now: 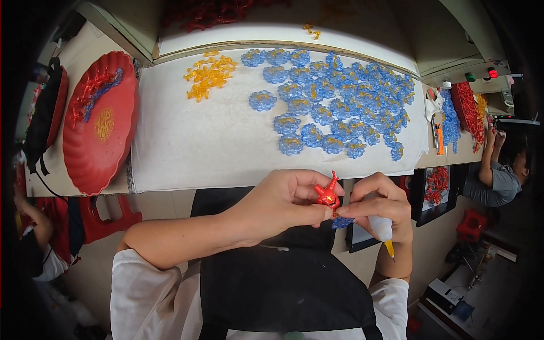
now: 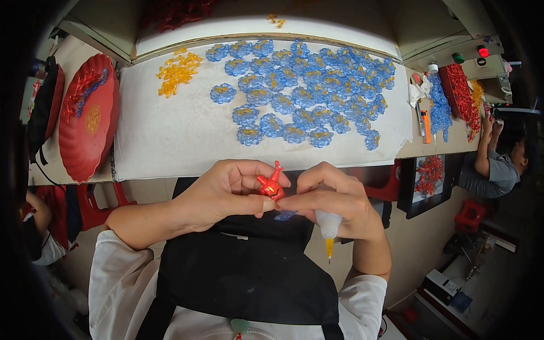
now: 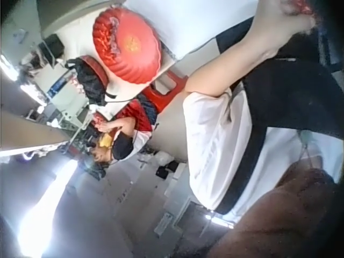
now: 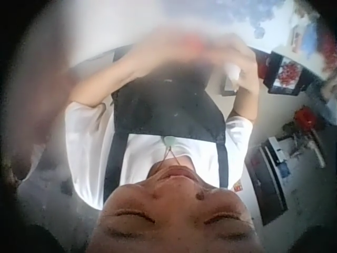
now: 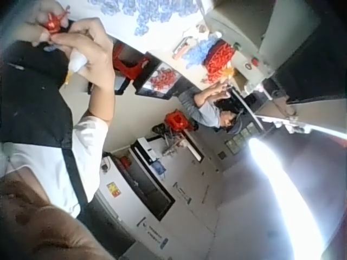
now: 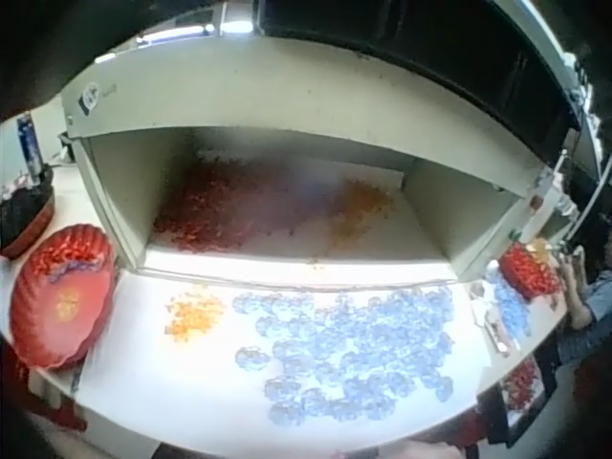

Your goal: The person applies glue from a bottle onto plastic figurines, attaches them to base pieces, and places the assembled figurines onto a tray.

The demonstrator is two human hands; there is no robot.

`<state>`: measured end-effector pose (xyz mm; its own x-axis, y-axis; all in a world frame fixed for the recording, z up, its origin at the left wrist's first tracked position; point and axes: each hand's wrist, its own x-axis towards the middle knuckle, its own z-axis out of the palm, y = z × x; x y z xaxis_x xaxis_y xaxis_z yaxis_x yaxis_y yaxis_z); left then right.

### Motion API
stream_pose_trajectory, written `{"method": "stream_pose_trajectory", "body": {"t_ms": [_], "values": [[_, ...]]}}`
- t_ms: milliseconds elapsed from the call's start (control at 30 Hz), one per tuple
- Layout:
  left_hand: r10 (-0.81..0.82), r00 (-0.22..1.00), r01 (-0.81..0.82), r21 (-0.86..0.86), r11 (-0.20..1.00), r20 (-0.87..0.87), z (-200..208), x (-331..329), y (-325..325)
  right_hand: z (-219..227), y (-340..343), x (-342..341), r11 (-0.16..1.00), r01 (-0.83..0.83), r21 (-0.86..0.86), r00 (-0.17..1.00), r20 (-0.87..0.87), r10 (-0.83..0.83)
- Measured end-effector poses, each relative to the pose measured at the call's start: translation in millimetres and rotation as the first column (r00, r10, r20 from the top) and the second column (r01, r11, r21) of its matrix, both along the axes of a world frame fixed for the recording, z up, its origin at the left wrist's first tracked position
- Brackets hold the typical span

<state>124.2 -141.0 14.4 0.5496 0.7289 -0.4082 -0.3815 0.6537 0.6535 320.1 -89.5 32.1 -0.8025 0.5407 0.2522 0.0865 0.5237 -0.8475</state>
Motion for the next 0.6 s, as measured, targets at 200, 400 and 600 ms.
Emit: {"method": "stream_pose_trajectory", "body": {"t_ms": [200, 400, 600], "values": [[0.004, 0.999, -0.004, -0.002, 1.000, -0.035, 3, -5, -1, 3, 2, -6, 1.000, -0.002, -0.007, 1.000, 0.019, 0.002], [-0.005, 0.986, -0.011, 0.095, 0.995, 0.168, -8, -9, -7, 8, -15, -10, 0.974, 0.171, 0.149, 0.978, 0.098, -0.187], [0.350, 0.927, -0.242, 0.492, 0.836, -0.138, 15, -59, -17, -3, -8, -21, 0.928, 0.265, 0.262, 0.941, -0.281, -0.189]]}}
